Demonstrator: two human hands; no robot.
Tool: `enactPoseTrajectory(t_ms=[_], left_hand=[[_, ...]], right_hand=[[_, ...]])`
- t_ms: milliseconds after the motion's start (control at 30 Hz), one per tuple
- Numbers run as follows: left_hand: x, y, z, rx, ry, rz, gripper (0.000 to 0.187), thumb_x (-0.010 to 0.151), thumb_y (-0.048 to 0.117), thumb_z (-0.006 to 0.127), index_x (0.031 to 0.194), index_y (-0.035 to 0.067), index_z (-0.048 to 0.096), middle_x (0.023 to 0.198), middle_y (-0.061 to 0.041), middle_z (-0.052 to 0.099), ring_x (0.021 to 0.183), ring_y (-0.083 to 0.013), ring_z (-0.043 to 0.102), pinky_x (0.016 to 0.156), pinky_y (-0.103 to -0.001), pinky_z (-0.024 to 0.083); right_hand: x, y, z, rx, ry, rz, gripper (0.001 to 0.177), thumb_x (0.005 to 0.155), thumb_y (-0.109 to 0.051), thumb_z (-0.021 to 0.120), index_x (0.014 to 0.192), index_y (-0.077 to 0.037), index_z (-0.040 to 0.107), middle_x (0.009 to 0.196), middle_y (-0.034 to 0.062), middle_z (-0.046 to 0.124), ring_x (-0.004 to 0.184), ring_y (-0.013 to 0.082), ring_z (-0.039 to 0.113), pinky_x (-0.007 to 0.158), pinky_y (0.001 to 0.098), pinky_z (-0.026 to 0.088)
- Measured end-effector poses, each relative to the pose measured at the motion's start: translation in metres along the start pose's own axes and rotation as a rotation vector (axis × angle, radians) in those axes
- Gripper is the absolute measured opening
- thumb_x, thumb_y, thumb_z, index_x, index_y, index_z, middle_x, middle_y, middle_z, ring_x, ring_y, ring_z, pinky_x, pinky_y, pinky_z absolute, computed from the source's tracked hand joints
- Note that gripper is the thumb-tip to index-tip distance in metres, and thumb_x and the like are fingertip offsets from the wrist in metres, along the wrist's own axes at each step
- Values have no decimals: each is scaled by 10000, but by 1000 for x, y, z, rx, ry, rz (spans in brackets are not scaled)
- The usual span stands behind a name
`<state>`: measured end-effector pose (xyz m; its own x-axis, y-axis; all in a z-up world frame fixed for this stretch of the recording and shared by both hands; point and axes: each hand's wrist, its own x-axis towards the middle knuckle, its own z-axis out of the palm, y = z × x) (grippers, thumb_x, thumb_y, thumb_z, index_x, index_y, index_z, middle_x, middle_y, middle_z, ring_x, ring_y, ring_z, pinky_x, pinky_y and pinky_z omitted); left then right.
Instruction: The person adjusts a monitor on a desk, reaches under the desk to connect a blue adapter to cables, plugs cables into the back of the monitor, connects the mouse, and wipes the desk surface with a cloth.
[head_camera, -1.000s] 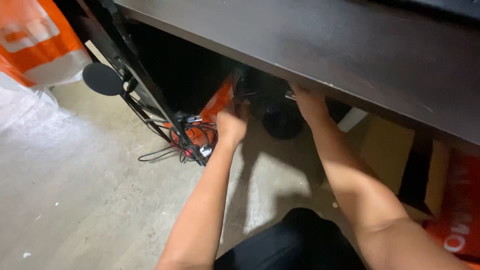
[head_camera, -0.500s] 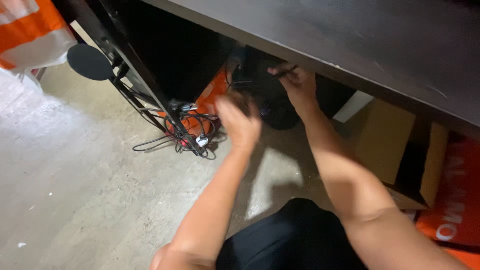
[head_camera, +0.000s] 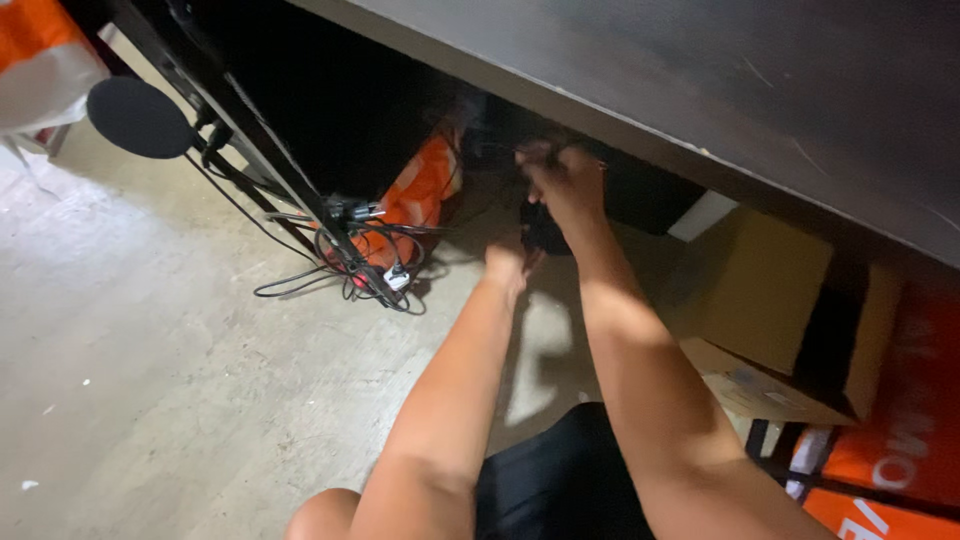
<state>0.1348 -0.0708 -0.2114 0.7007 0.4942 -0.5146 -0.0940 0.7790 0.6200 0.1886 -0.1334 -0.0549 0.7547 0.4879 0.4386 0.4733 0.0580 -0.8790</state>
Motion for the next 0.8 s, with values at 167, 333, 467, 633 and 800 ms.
enactPoseTrajectory(t_ms=[167, 333, 467, 633, 800], left_hand=[[-13, -9, -21, 105, 141, 301, 198, 960, 133, 575, 957, -53, 642, 738, -88, 645, 571, -173, 568, 483, -321, 435], [-35, 5, -18, 66, 126, 367, 195, 911, 61, 572, 1056, -23, 673, 795, -75, 657, 586, -132, 549, 498, -272, 427], [-41, 13, -18, -13, 141, 289, 280, 900, 38, 511, 1147, 44, 643, 855, -64, 671, 557, -138, 504, 468, -273, 389], [-35, 20, -23, -212, -65, 239, 363, 869, -68, 430, 1168, -26, 632, 963, -97, 727, 749, -167, 702, 602, -263, 543], [-30, 21, -23, -121, 30, 258, 224, 870, -75, 519, 1052, -50, 648, 874, -133, 700, 665, -210, 668, 550, -321, 530]], right_hand=[[-36, 43, 5, -637, -208, 79, 621, 672, -231, 900, 1190, -30, 623, 1077, 207, 670, 920, 297, 636, 772, 377, 505], [-55, 74, 20, -238, -199, 326, 197, 881, -193, 722, 1026, -61, 726, 919, 103, 748, 805, 186, 719, 714, 324, 574], [-57, 82, 28, 288, 82, 540, 168, 898, -158, 668, 899, 5, 705, 779, 85, 705, 636, 187, 709, 593, 346, 595], [-55, 95, 24, 278, 175, 524, 193, 943, -179, 675, 904, 1, 734, 786, 63, 714, 644, 140, 659, 559, 260, 498], [-51, 115, 22, 256, 60, 441, 124, 886, -148, 731, 898, -25, 738, 802, 45, 711, 666, 118, 662, 577, 242, 527]])
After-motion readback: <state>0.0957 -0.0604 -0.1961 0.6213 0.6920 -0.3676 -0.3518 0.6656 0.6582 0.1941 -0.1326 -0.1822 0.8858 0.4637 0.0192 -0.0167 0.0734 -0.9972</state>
